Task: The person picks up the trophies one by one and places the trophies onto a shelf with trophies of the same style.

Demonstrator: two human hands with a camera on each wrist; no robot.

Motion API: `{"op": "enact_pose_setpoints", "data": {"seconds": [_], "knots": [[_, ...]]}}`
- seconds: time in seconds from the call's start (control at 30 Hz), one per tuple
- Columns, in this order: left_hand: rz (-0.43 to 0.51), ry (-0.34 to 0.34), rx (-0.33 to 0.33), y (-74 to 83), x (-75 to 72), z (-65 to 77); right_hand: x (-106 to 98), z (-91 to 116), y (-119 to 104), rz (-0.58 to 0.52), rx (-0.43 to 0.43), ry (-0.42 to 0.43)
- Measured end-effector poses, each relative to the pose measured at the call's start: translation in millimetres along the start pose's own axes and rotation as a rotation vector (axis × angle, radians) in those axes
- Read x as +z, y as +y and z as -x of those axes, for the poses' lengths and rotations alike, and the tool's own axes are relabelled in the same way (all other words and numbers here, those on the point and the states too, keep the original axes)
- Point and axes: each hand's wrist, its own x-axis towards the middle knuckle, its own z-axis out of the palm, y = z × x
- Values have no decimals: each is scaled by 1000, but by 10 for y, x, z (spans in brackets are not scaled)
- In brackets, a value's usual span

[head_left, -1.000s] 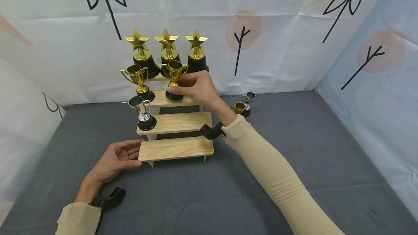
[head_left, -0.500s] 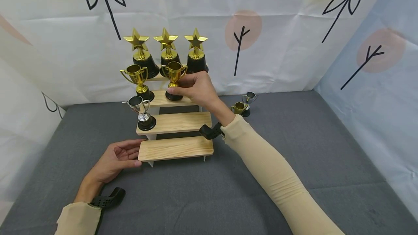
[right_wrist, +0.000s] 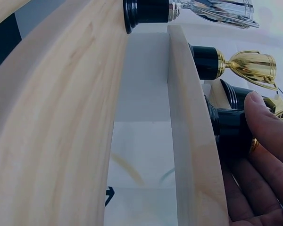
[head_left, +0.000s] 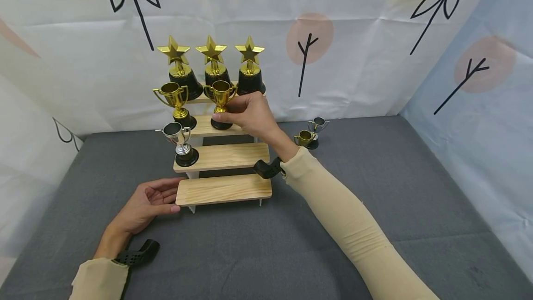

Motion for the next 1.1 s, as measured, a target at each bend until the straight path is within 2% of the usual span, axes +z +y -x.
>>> {"op": "enact_pose_setpoints", "data": {"seconds": [0.37, 0.63, 1.1], "knots": [[0, 13, -17, -8, -7, 7, 25, 2, 22, 8, -33, -9], [8, 4, -11, -17, -14, 3, 17, -2, -1, 12, 6, -27], [-1, 9, -24, -11, -17, 4, 8, -16, -3, 29, 9, -48]]}}
